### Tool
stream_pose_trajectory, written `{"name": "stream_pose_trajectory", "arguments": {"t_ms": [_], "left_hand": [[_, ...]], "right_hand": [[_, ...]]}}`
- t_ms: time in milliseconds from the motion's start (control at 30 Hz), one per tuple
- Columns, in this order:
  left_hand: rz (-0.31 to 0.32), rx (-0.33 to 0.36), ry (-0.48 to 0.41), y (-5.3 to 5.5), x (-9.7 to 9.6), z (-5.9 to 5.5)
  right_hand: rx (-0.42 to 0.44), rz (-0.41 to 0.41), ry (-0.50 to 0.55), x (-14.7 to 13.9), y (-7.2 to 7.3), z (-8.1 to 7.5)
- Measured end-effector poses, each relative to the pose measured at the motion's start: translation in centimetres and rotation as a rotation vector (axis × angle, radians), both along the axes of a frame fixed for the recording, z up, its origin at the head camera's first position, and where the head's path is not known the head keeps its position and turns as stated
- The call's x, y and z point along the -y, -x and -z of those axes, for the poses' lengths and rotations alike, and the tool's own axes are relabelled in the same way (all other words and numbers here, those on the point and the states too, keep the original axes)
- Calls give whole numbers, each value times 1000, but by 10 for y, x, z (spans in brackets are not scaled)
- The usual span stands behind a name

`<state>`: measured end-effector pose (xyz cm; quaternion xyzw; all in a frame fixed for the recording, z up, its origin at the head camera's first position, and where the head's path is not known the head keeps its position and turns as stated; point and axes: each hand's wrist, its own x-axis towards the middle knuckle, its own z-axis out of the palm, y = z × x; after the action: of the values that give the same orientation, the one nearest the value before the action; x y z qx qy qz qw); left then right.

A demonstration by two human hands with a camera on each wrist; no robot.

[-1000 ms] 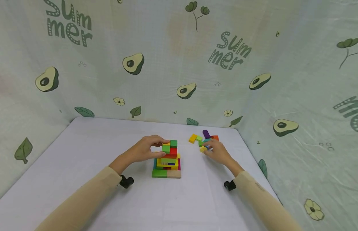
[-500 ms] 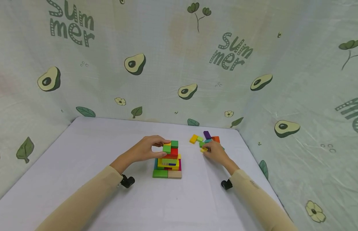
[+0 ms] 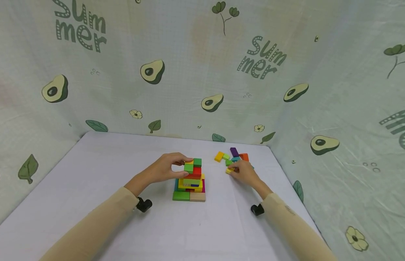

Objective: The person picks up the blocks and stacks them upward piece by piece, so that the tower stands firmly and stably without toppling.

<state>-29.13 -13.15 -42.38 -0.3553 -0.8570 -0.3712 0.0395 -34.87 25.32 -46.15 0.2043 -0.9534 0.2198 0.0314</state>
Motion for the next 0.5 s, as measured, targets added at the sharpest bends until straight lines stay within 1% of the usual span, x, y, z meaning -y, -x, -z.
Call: {"name": "stream_pose_trajectory", "arguments": {"t_ms": [67, 167, 367, 500], "left_hand": [[0, 1, 0, 0, 0, 0], [2, 11, 0, 0, 0, -1], [-11, 33, 12, 2, -1, 1], [-17, 35, 15, 3, -1, 2]], "right_hand": [[-16, -22, 15, 2, -4, -4], [-51, -67, 42, 8, -14, -16], [-122, -153, 96, 25, -39, -47], [-170, -212, 118, 41, -56, -66]]}}
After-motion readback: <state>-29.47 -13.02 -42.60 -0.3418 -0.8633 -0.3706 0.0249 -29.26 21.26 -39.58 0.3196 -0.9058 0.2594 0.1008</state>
